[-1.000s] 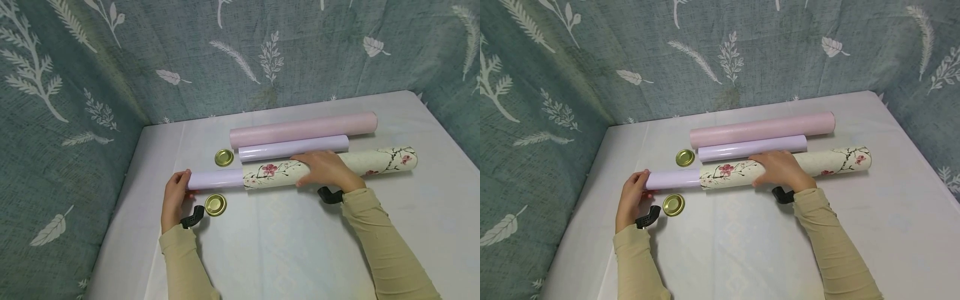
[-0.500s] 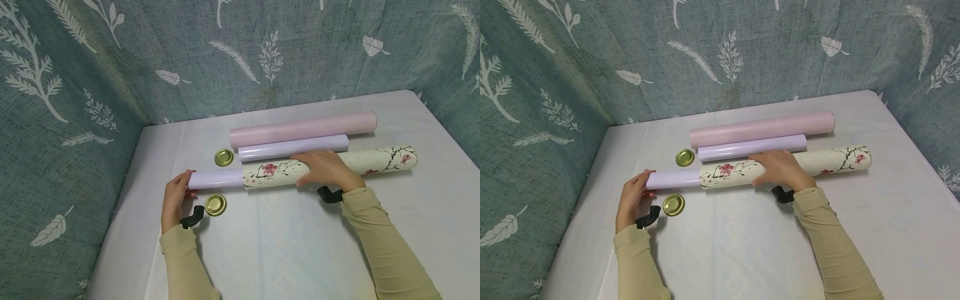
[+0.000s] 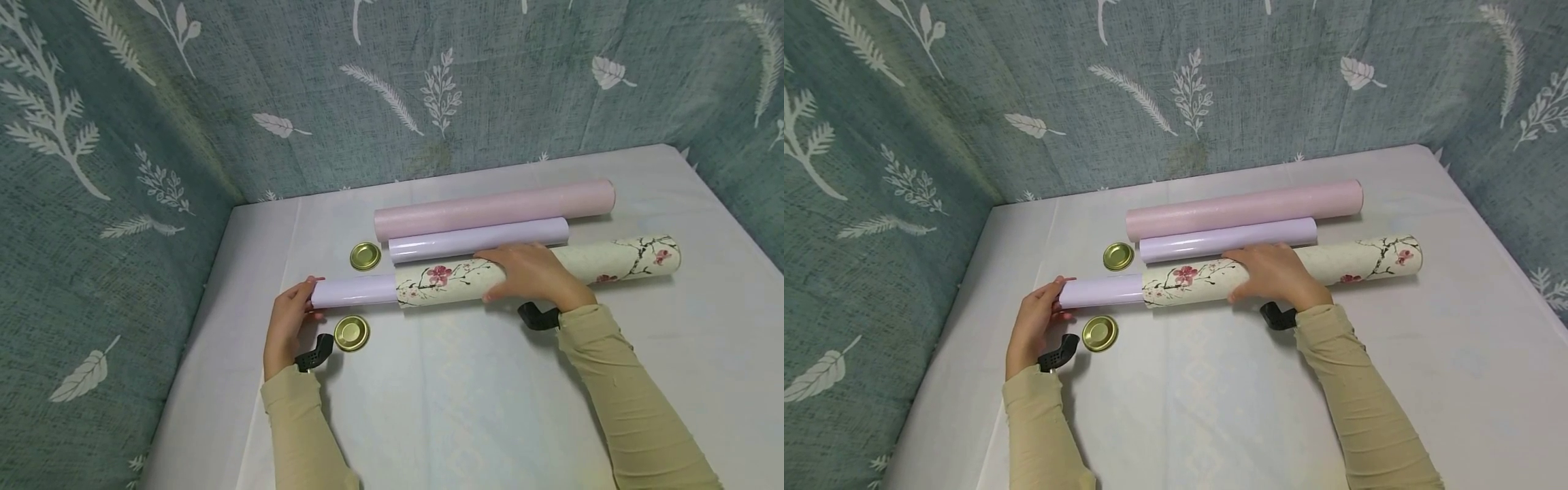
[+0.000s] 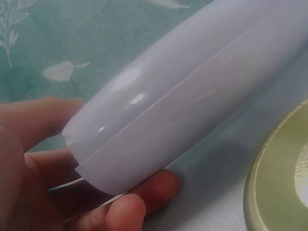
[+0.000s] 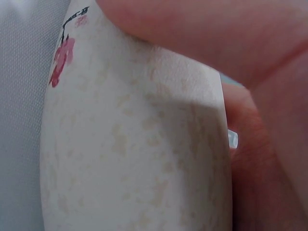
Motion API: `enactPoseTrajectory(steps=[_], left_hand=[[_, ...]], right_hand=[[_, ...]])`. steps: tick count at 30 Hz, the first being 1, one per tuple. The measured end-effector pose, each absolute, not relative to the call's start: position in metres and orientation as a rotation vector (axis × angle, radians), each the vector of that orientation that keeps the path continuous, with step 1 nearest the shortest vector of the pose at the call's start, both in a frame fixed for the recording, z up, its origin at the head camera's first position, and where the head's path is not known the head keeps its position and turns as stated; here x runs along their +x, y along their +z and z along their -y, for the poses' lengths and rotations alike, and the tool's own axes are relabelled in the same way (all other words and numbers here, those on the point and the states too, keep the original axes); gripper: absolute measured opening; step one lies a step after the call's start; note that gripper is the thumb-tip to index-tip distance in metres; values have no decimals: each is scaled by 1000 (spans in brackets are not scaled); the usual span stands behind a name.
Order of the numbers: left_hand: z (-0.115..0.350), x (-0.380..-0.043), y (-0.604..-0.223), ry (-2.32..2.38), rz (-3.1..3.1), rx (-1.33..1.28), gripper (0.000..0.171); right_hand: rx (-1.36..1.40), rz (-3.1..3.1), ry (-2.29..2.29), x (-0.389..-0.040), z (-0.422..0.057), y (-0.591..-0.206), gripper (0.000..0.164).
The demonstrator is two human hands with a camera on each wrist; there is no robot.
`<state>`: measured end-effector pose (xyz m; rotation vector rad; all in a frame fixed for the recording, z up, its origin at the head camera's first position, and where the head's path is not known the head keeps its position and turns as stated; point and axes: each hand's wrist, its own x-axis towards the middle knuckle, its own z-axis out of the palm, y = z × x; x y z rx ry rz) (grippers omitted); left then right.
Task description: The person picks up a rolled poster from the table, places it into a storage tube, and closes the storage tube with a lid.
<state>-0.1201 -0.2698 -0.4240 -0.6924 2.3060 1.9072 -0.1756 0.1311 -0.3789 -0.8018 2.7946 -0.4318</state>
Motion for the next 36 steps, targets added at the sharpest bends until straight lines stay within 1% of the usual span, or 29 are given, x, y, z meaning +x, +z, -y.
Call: enactPoseTrajectory(steps=[9,22,24,32,36], left_hand=[[266,-120,-421,1874,-2206,-458,52],[266,-116,-415,1900,-2144,-325,51],[269,-117,-422,1921,-2134,-290,52],[271,-118,-429,1953,-2043,-106,63],[270,-117,-430,1921,-2026,-92,64]], right_hand=[[-805,-2799,-427,-177,-131,-380,82],[-790,-2805,-438,-178,-131,-382,81],[-790,-2803,-439,-178,-131,-382,82],[-790,-2807,-425,-178,-131,-382,80],[-795,-2802,-425,-179,-131,-383,80]])
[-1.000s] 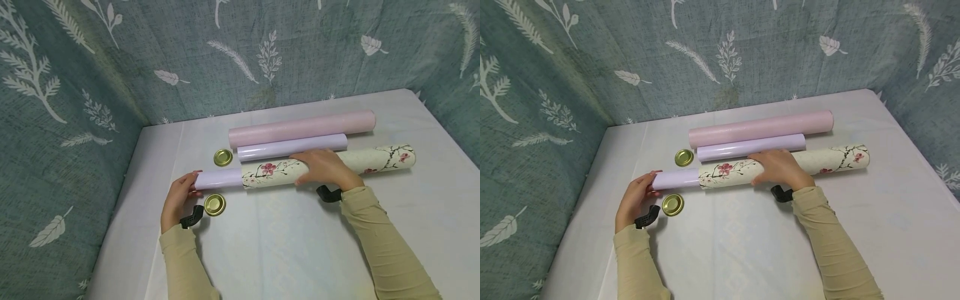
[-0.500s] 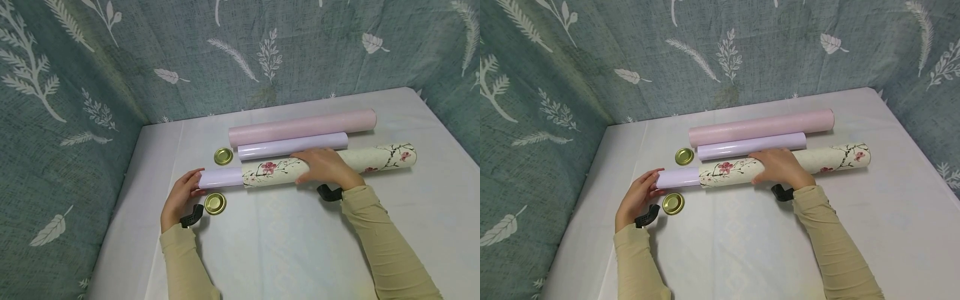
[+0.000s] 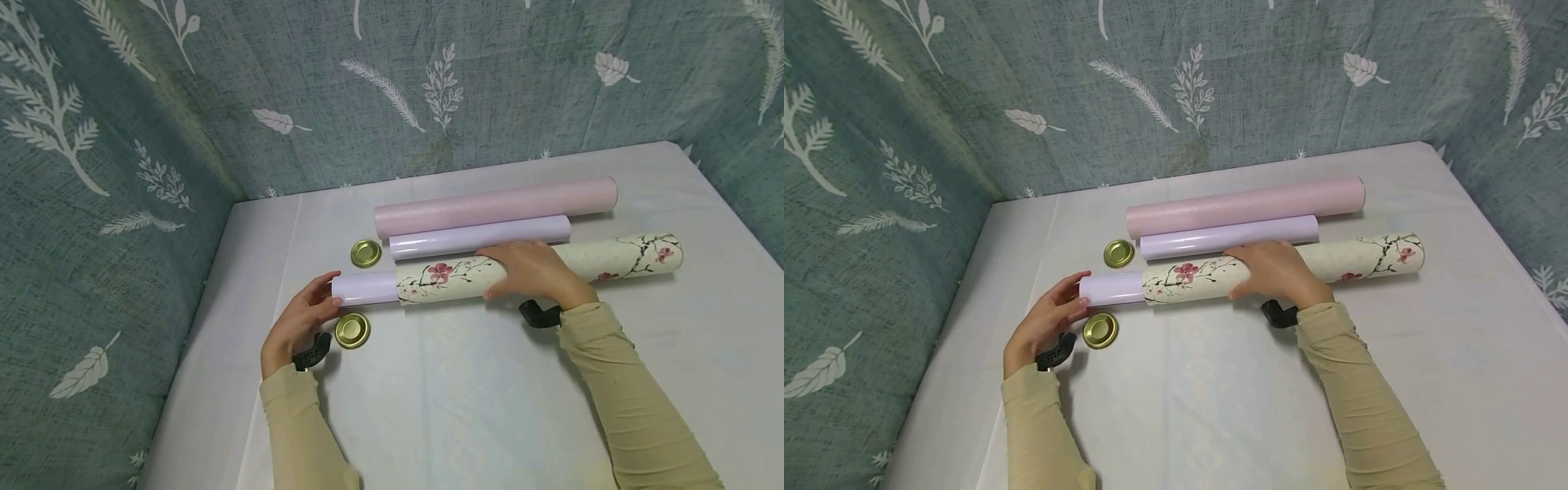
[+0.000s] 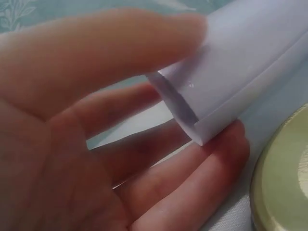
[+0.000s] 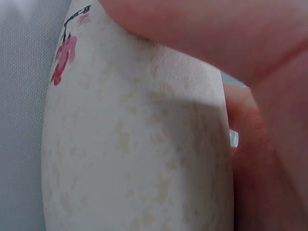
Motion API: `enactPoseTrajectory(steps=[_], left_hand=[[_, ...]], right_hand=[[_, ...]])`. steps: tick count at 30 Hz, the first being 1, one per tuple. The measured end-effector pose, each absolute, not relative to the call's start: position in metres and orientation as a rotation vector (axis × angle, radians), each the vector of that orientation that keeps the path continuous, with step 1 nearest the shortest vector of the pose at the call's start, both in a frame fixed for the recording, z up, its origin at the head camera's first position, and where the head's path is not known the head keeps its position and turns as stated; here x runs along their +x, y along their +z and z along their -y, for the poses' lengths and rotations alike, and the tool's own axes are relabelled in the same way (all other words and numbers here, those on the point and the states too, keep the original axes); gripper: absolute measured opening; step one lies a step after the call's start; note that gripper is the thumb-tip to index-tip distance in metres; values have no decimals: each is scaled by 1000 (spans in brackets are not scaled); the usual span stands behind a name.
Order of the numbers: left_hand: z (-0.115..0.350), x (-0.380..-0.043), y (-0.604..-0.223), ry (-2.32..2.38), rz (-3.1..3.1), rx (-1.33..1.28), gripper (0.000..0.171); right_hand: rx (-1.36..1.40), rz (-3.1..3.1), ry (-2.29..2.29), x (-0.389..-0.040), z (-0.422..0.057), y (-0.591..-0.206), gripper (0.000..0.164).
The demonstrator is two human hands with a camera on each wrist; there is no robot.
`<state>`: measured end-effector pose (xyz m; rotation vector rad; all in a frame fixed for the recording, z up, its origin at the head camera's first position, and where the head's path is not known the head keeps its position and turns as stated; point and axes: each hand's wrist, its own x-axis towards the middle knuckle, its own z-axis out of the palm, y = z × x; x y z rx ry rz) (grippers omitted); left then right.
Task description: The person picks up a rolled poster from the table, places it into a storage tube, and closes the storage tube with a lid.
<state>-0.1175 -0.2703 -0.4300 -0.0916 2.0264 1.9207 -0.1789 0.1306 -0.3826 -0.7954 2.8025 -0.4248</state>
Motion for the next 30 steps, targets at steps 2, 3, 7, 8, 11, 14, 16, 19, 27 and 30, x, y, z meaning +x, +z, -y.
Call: enactPoseTrajectory(steps=[2,3,7,8,11,14,16,19,27,30], left_hand=[[269,-118,-430,1911,-2030,-100,65],[269,-118,-429,1911,-2032,-105,66],[266,-119,-428,1908,-2049,-113,65],[266,-120,-428,1909,-2055,-106,64],[263,-122,-428,1906,-2076,-92,59],[260,-124,-427,1874,-2117,-77,56],[259,-125,-427,1854,-2139,-90,55],[257,-125,-426,1808,-2177,-110,56],[250,-128,-422,1695,-2253,-183,59],[248,-129,-421,1670,-2259,-194,59]], right_hand=[[-795,-2803,-426,-179,-131,-383,80],[-798,-2804,-424,-180,-131,-383,80],[-798,-2803,-419,-180,-131,-383,80],[-798,-2802,-418,-180,-131,-383,80],[-793,-2802,-419,-180,-131,-382,80],[-795,-2804,-422,-180,-131,-382,79],[-794,-2805,-420,-180,-131,-382,79],[-794,-2805,-417,-180,-131,-382,79],[-783,-2803,-419,-179,-131,-382,80],[-784,-2799,-420,-179,-131,-382,81]])
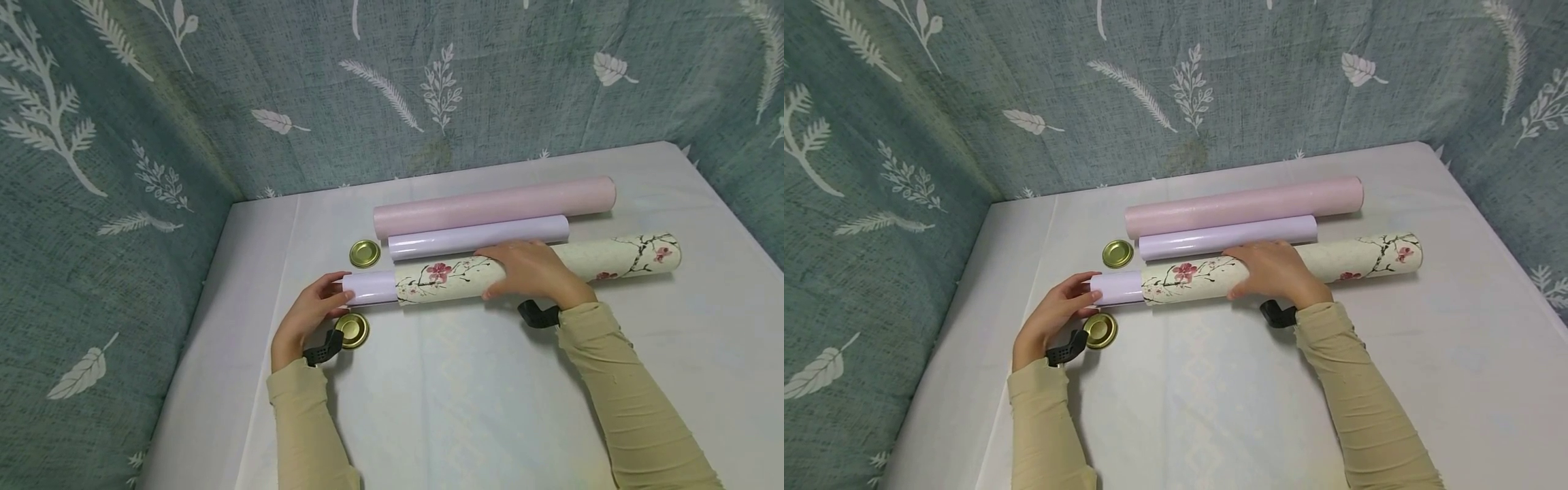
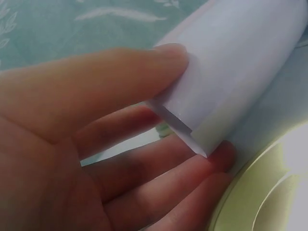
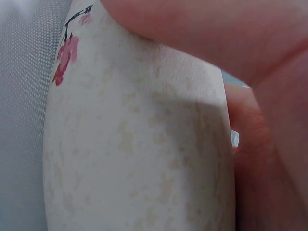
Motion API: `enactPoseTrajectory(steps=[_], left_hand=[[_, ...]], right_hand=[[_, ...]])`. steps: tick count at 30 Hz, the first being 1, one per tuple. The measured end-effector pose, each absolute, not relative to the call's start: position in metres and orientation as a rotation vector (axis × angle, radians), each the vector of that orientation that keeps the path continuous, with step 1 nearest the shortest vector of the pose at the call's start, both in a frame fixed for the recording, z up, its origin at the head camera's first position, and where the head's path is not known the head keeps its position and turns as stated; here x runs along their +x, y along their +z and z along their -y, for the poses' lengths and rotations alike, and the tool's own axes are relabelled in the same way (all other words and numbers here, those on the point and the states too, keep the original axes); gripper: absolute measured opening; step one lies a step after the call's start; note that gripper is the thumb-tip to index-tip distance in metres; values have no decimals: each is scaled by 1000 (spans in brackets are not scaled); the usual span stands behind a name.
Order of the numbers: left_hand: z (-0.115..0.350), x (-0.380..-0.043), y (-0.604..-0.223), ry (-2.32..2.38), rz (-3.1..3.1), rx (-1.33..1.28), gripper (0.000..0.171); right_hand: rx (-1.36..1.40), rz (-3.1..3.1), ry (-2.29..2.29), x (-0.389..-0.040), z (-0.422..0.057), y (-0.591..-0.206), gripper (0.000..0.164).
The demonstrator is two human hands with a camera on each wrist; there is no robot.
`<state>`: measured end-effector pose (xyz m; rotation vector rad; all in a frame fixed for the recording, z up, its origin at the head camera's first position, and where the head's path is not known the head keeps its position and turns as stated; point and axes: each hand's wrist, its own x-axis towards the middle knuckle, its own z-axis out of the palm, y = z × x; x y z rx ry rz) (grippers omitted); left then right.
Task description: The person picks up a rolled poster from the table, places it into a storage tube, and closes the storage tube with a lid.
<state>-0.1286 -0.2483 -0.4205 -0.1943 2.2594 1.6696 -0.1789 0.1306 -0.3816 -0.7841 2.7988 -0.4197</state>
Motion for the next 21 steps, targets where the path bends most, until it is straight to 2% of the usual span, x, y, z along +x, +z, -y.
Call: enactPoseTrajectory(steps=[6,14,21], left_hand=[[245,-130,-418,1631,-2295,-195,62],[240,-130,-414,1544,-2333,-200,53],[238,-129,-412,1495,-2337,-130,57]], right_hand=[[-790,-2810,-420,-178,-131,-382,80],[-789,-2808,-422,-178,-131,-382,79],[-799,-2803,-417,-179,-131,-382,81]])
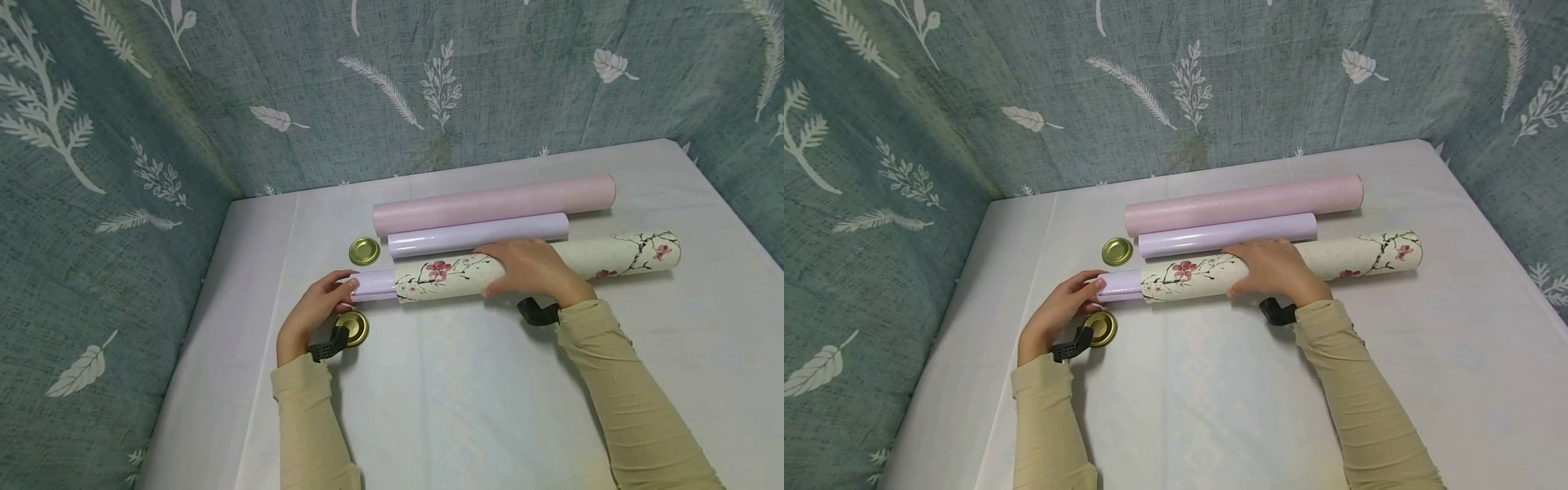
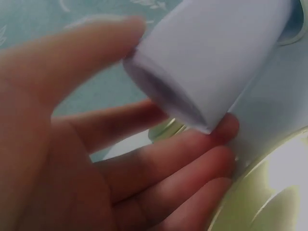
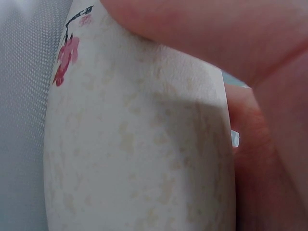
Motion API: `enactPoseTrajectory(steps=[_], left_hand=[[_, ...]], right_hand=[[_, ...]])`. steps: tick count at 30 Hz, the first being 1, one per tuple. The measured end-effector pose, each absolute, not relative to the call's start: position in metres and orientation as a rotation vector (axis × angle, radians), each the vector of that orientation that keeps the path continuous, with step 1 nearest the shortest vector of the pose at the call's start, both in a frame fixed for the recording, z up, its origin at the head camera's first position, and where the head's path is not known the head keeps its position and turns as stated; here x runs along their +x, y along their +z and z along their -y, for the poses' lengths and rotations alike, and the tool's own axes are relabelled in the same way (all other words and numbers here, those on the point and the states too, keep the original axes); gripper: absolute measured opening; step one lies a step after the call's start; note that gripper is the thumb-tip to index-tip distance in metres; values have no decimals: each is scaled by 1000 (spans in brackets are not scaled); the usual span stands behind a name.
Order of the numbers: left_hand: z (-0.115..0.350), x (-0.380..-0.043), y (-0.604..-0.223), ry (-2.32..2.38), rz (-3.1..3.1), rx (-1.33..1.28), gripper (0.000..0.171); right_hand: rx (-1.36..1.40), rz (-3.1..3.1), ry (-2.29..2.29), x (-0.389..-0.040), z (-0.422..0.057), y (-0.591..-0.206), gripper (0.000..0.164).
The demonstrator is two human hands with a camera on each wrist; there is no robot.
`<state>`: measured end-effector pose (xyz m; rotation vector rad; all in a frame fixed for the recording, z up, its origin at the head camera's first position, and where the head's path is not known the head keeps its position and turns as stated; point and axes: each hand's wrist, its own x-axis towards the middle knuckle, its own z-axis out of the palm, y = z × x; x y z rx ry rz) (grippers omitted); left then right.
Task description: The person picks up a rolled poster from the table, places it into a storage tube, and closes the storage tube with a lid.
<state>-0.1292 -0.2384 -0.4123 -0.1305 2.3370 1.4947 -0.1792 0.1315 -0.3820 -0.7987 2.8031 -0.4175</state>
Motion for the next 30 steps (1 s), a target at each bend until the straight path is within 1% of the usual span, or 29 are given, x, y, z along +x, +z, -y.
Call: enactPoseTrajectory(steps=[4,8,20,30], left_hand=[[239,-130,-413,1505,-2285,-15,60],[239,-130,-413,1503,-2255,41,63],[236,-131,-415,1567,-2218,30,55],[233,-131,-412,1519,-2224,-13,66]], right_hand=[[-794,-2803,-415,-179,-131,-382,81],[-792,-2801,-417,-179,-131,-382,81],[-783,-2803,-398,-179,-134,-383,81],[-795,-2806,-417,-178,-131,-383,80]])
